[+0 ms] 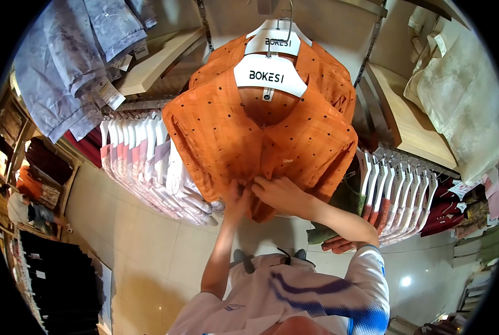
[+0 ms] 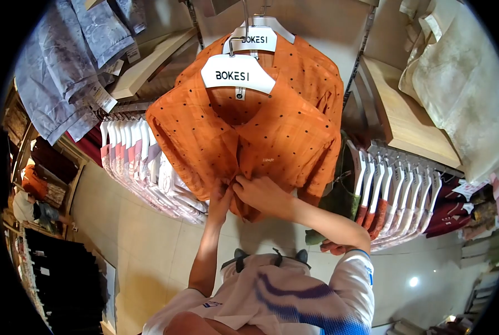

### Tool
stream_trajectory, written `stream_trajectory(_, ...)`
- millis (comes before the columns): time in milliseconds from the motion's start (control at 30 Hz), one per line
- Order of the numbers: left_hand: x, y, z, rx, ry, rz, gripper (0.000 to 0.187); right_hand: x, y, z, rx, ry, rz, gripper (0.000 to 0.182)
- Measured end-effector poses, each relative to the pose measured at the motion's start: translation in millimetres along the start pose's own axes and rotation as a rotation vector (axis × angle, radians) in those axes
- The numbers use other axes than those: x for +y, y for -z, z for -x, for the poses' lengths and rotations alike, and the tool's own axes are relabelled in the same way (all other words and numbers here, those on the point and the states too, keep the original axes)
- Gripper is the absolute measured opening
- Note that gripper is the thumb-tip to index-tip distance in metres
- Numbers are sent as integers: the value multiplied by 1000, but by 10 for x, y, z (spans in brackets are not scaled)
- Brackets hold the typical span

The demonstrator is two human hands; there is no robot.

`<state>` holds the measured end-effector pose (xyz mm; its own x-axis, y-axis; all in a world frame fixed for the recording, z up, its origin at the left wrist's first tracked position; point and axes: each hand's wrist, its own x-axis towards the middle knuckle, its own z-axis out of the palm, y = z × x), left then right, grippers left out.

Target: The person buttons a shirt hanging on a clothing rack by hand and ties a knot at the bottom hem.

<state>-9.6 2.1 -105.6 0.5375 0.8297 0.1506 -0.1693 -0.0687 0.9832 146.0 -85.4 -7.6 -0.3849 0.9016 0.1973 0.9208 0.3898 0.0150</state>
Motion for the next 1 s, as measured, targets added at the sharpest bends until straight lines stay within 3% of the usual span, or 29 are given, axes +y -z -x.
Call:
stream_trajectory(67, 6, 1, 7, -9, 65, 11, 12, 5, -14, 32, 135, 4, 13, 29)
stream_trajectory(467, -56, -34, 27, -114, 11, 118, 13, -11, -15, 116, 227, -73, -285, 31)
stream_trajectory(700, -12, -48, 45, -102, 52, 96, 13, 1, -64, 147, 313, -37, -304, 38)
stream_trajectory(767, -23, -52, 48, -97, 22, 98, 13, -5, -60, 159, 221, -85, -310, 24)
stream_trajectory(867, 22, -67, 80, -120, 94, 105, 12, -12, -22, 186, 264, -56, -275, 32)
stream_trajectory(1000, 75, -64, 98, -118, 21, 135, 8, -29, 0, 213, 223, -73, -239, 29)
